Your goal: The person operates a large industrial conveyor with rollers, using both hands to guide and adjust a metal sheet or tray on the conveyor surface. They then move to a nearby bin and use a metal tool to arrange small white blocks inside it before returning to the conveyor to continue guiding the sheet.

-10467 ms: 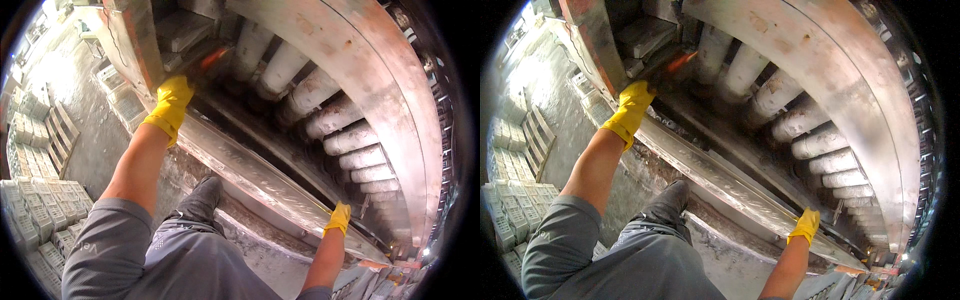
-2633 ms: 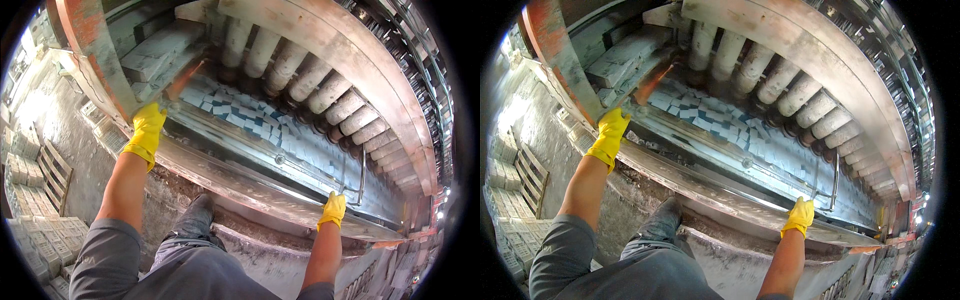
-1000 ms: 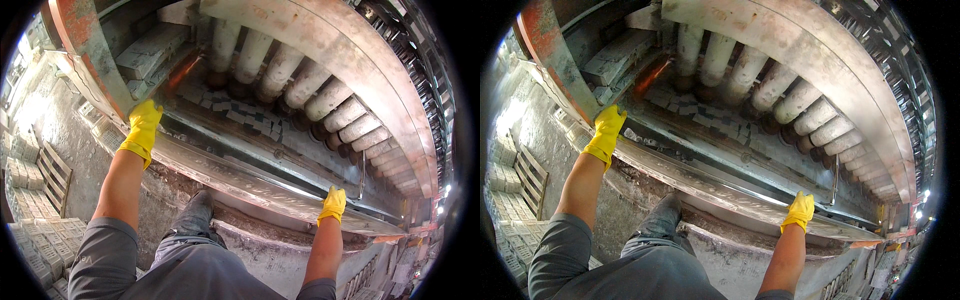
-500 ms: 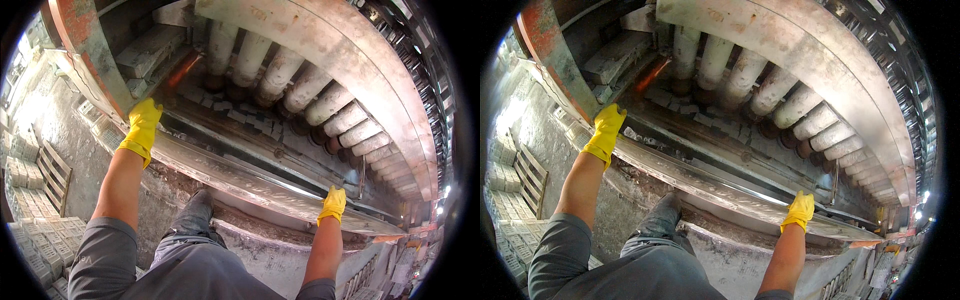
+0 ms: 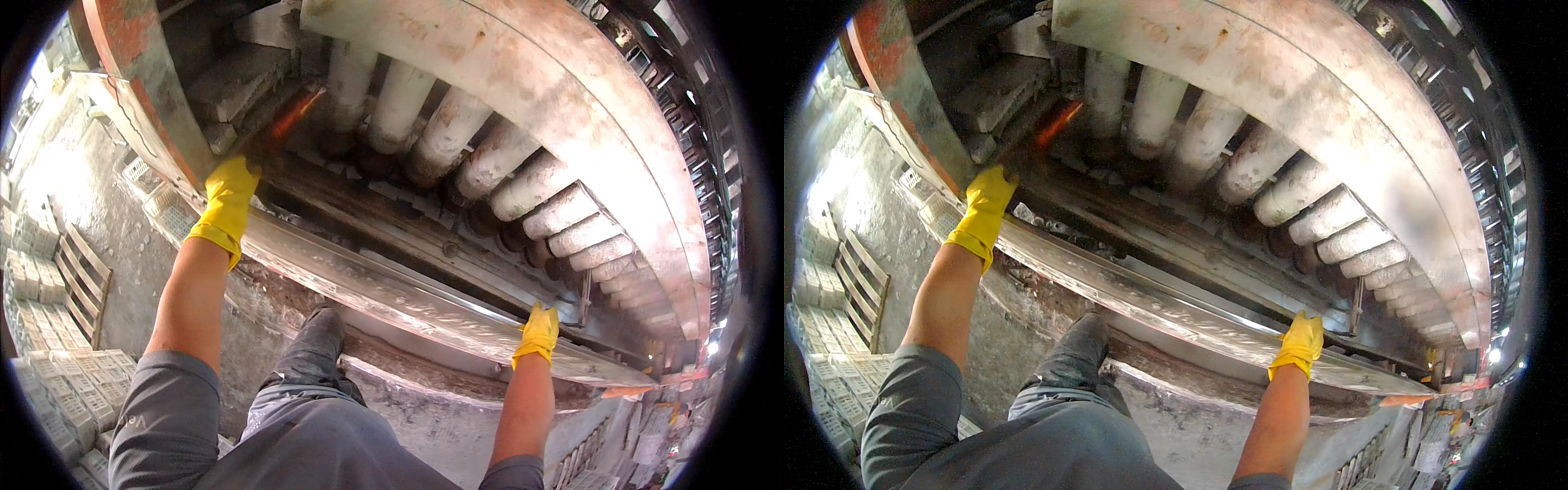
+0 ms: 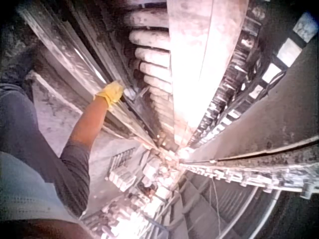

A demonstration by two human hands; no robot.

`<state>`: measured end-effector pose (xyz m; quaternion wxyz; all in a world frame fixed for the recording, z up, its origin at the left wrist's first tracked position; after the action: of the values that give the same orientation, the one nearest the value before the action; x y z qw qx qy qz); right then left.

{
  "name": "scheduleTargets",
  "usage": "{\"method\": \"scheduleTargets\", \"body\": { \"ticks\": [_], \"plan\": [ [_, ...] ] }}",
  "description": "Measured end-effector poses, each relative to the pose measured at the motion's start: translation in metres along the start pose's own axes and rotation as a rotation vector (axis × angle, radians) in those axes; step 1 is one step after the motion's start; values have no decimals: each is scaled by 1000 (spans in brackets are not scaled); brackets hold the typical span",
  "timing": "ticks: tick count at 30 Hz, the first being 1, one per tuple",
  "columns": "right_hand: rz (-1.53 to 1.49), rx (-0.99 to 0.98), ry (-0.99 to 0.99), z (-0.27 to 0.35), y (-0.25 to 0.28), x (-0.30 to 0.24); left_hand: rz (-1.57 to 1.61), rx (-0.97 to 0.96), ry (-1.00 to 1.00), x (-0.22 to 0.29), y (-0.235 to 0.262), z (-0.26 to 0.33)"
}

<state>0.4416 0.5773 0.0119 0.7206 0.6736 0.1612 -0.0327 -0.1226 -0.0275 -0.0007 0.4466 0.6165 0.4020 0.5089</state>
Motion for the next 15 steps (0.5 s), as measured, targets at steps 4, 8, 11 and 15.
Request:
{"method": "scheduleTargets", "body": {
  "ticks": [4,8,11,15],
  "plan": [
    [-17,1,-24,-10,-1,-2,-14,50,-15,4,3,-4],
    [-64,4,27,-8,3,-12,-21,28,4,8,2,-12],
    [-150,11,15,-2,9,-18,11,30,24,10,4,-15],
    [-46,56,30,-6,11,-22,-23,-26,16,13,2,-19]
  ]
}}
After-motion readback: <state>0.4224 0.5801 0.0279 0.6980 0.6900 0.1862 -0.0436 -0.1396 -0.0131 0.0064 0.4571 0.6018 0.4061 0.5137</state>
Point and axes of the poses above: each hand's wrist, its own z-axis away from the middle knuckle, its own y-axis out of the back of the hand, x = y × z, the point moved 7 cm from there along -z, towards the middle knuckle, and after that the axes turned 8 degrees about -x, right-handed, at the moved point
